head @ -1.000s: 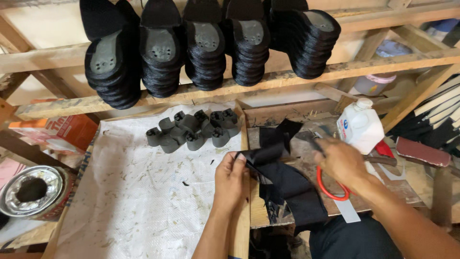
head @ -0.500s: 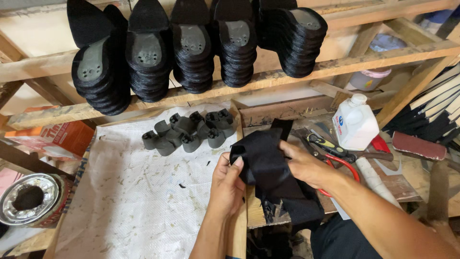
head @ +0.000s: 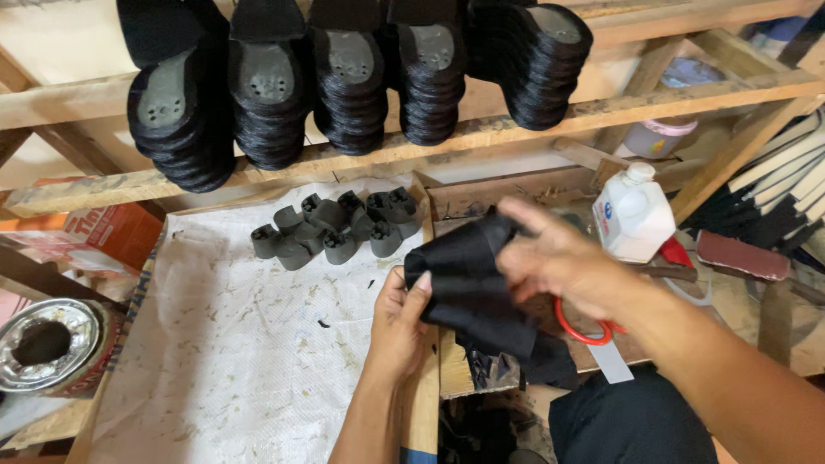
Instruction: The person cuts a strip of black fabric with red-handled scissors, wraps it around a small black cylindrical object, and trims the excess. They repeat this process with another cylindrical object, adjusting and trimming the fabric to fit each piece.
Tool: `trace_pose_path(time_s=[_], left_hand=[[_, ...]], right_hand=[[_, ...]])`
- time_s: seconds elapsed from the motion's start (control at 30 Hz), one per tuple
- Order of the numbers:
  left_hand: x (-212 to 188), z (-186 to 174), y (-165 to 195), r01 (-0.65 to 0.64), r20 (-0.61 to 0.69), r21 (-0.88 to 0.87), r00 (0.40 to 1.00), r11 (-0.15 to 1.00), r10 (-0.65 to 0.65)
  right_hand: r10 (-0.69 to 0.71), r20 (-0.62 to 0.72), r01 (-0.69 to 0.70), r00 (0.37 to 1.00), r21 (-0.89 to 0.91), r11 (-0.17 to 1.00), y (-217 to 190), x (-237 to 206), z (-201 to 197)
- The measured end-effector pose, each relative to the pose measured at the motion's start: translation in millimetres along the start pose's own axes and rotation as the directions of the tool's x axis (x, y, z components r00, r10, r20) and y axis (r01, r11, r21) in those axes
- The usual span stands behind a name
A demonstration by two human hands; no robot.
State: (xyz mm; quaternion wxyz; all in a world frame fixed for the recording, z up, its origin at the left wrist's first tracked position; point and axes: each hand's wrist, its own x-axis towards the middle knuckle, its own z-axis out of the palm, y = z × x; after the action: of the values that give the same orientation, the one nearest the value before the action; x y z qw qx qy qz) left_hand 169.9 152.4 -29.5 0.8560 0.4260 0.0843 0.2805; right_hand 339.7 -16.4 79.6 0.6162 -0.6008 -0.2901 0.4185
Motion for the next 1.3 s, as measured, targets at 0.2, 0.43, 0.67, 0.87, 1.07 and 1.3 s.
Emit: trace_pose_path(time_s=[0.2, 0.43, 0.67, 0.87, 1.07, 1.3], left_hand=[[-0.3, -2.3, 12.6, -0.106, -0.125, -0.063, 0.987, 0.992, 0.098], [0.8, -13.9, 6.8, -0.127, -0.034, 0.149, 0.990, 0.981, 0.134], [1.7, -42.3, 35.4, -0.096, -0.425, 0.277, 0.880, 0.956, 0.211], [0.4, -85.2, 63.9, -0.293, -0.316, -0.270, 0.927, 0.917, 0.203], [-11.3, -79.7, 88.0, -0.422, -0.340, -0.074, 0.862, 0.903, 0.376], [-44.8, -90.0, 168.2, -0.510, -0.181, 0.272, 0.806, 0.816, 0.564]], right_hand=[[-0.123, -0.084, 0.108, 0.989, -0.164, 0.980, 6.1, -6.5, -13.7], [-0.066, -0.219, -0.007, 0.974, -0.317, 0.949, -18.4, -26.3, -54.5], [-0.370, -0.307, 0.384, 0.877, -0.016, 0.923, -31.2, -33.6, -155.7], [-0.366, -0.645, 0.362, 0.671, -0.146, 0.921, -34.6, -28.1, -218.4], [-0.380, -0.687, 0.327, 0.620, -0.214, 0.920, -37.9, -26.9, -216.5], [-0.405, -0.675, 0.300, 0.616, -0.274, 0.914, -25.1, -20.5, -206.5]])
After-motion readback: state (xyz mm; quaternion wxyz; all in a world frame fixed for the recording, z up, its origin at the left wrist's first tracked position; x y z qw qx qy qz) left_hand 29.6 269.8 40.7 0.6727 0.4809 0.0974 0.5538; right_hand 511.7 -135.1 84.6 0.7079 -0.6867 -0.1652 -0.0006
